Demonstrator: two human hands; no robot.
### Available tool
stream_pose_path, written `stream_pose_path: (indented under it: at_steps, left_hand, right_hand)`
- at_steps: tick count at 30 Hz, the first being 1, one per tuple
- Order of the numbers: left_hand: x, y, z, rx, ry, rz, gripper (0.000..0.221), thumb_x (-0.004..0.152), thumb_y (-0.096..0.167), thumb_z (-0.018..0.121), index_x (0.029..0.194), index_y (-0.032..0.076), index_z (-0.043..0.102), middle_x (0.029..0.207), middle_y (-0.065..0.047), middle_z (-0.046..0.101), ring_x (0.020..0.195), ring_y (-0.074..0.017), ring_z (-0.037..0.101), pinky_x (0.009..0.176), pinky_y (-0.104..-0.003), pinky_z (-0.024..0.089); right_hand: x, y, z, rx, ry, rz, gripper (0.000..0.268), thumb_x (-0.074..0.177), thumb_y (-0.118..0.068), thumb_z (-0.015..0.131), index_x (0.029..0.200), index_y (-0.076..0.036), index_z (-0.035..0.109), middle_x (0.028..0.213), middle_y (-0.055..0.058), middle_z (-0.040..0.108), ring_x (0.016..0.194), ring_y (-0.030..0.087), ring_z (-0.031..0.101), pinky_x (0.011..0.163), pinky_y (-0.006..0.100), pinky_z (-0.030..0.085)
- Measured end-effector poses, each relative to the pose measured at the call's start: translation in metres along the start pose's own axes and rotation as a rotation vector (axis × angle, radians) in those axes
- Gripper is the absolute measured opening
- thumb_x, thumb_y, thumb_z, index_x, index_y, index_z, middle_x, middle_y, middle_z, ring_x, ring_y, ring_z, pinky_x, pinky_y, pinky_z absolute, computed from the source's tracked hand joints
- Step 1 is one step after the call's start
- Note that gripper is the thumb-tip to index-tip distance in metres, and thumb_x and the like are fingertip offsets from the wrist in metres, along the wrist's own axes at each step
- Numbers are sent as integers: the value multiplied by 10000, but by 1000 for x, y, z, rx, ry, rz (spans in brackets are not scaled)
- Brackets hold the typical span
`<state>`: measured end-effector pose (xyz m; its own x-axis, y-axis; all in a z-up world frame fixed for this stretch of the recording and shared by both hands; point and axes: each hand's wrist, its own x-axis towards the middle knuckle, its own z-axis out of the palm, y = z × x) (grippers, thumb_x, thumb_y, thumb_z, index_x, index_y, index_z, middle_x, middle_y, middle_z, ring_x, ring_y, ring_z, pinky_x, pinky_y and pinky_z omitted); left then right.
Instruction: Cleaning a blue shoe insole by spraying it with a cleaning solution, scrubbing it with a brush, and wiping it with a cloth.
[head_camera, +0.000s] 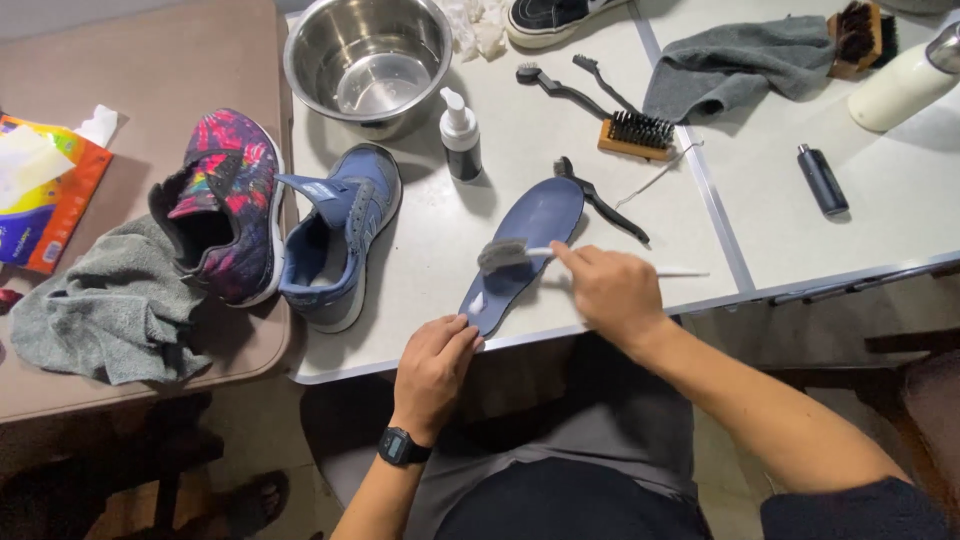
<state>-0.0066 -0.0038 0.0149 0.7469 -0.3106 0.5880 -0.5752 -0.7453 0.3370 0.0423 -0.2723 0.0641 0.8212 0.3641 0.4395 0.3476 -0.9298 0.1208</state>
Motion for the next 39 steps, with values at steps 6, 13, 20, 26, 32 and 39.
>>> stream_pose_path:
  at_steps: [6,13,20,26,32,39]
  left_hand:
    - [-12,-4,15,-15,105,-48,109,940,261,739,933,154,759,898,-14,687,929,-221,728,845,-335,585]
    - [-5,1,12,-16,128,27,78,889,225,797,909,152,780,834,3,720,890,-186,742,912,-344,575]
    - [21,-33,16,-417,-54,156,109,867,145,785,971,132,753,892,-48,768,886,-225,757,965,-427,542]
    - [132,-31,6,139,-609,73,770,841,88,767,1510,270,433,1472,-147,465,1220,-357,602,934,-481,570]
    - [201,18,18,530,-1052,564,800,936,91,642,1543,495,312,1693,25,227,1543,-244,218,1160,-622,248]
    - [233,3,85,617,-1149,691,992,541,408,987,1361,610,466,1562,214,438,1524,-85,255,1238,-658,33]
  right_hand:
    - [1,-11,-13,52,-68,-7,319,954,-265,548,1219,-263,724,726,1,683,471,169,618,473,279,478]
    - [-4,-7,-15,80,-117,-28,357,985,-179,479,1237,-241,724,719,-7,705,439,122,605,454,212,457]
    - [-6,30,-12,184,-392,-17,309,1003,-176,462,1260,-228,625,656,11,679,468,180,660,495,272,558]
    - [-2,46,-21,278,-446,-68,288,1062,-314,427,1256,-255,632,681,75,697,611,293,711,606,393,598]
    - [-11,61,6,176,-353,-203,274,1057,-405,387,1260,-423,568,701,6,626,589,291,664,541,407,571]
    - [-24,53,-11,191,-337,-215,324,1024,-298,398,1254,-420,590,692,5,638,544,282,664,495,402,562]
